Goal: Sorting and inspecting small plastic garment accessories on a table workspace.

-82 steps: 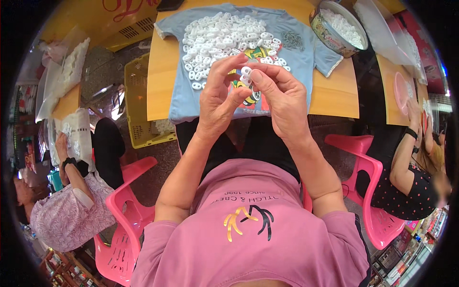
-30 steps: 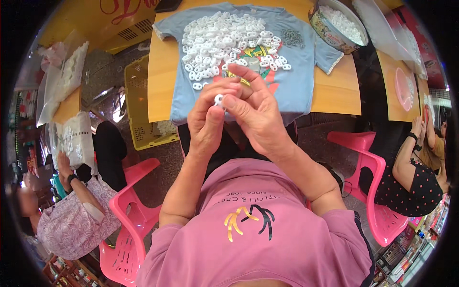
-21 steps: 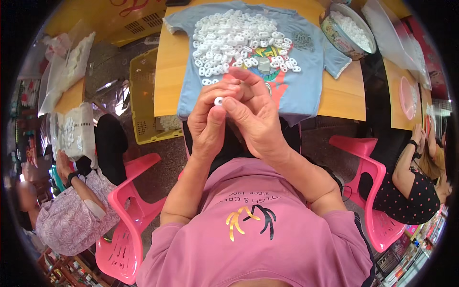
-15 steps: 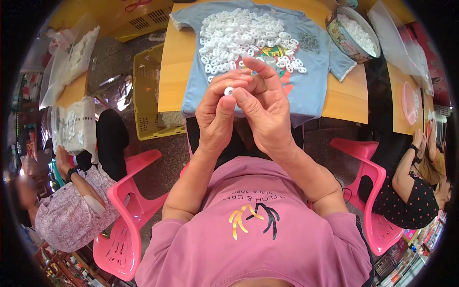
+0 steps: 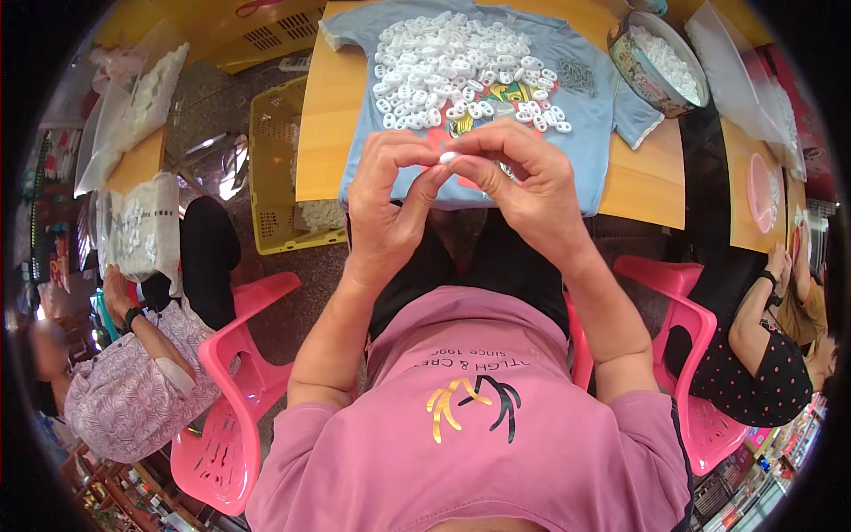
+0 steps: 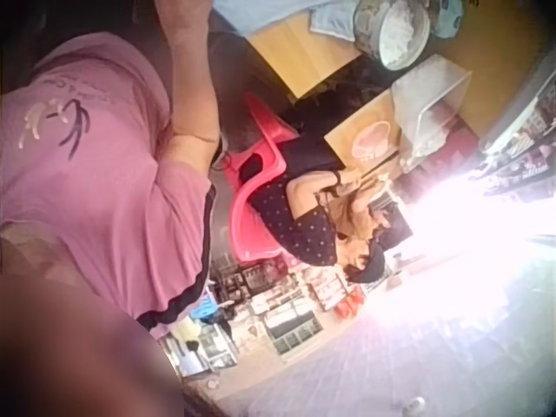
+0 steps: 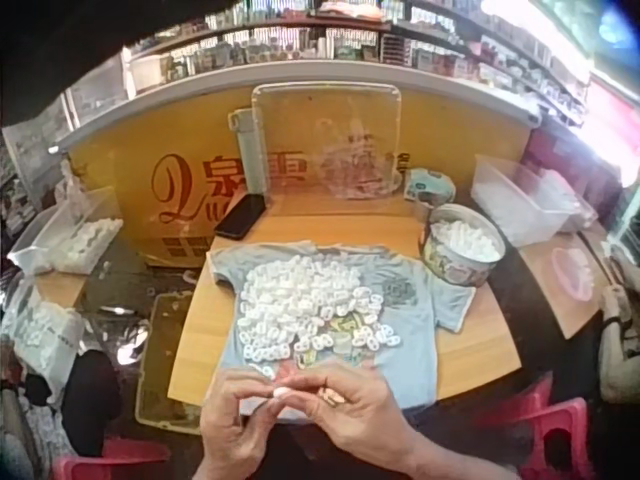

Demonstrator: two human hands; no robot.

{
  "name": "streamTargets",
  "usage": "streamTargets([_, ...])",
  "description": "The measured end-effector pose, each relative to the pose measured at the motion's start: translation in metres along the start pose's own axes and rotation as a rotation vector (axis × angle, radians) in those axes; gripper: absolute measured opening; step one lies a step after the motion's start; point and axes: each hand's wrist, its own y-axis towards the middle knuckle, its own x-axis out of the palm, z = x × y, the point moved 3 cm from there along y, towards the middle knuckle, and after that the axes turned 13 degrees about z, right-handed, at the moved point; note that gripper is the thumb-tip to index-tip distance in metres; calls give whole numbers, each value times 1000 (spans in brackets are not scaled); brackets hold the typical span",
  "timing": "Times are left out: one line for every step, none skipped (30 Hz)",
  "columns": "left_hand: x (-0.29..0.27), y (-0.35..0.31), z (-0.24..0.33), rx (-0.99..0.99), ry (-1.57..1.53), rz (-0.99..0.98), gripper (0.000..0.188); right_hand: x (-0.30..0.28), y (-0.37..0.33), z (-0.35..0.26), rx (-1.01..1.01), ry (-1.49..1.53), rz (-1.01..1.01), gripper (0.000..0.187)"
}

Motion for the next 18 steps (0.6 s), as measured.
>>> streamTargets([0,4,3,63,23,-62,15,-1,2,-6,-126,-66,-60,14])
streamTargets([1,7,6,126,47,-124,14,-2,2,-7,-125,-66,-60,14])
streamTargets([1,9,5,125,47,-124,14,-3,1,-6,-68,-31,-72,13])
streamTargets([3,11,5,135,43,-208,13,-4,1,-6,-12,4,-83,12])
streamTargets([5,12,5,144,40,-292,12,-6,2,-5,-13,4,-82,12])
streamTargets([4,14,6,145,40,-292,12,-8,2,-7,-121,-93,-98,12])
streamTargets([4,16,5,113,52,-339,11,-8,2,-9,-228,-190,-113,11])
streamTargets([5,17,5,80,63,-386,10,-8,2,-8,-228,-190,-111,11])
streamTargets([7,16,4,80,63,-388,10,-9,2,-8,-267,-205,-84,12])
streamTargets([9,16,4,78,29,-355,9,-9,1,-8,-307,-220,-57,12])
streamTargets([11,15,4,75,-6,-322,8,-7,-1,-6,-306,-220,-55,12])
streamTargets([14,14,5,75,-6,-324,8,-6,-4,-2,-163,-82,5,13])
streamTargets([17,12,5,-6,-12,-288,8,-6,-5,2,-19,55,65,15])
streamTargets([20,10,5,-88,-17,-252,8,-6,-4,1,-18,53,68,15])
streamTargets([24,6,6,-88,-20,-254,8,-10,-3,4,87,99,196,16])
streamTargets([26,-2,3,-189,-65,-215,9,-14,-2,8,192,147,323,17])
streamTargets([27,-7,0,-290,-109,-176,11,-15,-1,9,193,146,324,17])
streamTargets([29,-9,-2,-341,-133,-164,16,-16,1,11,236,210,333,18])
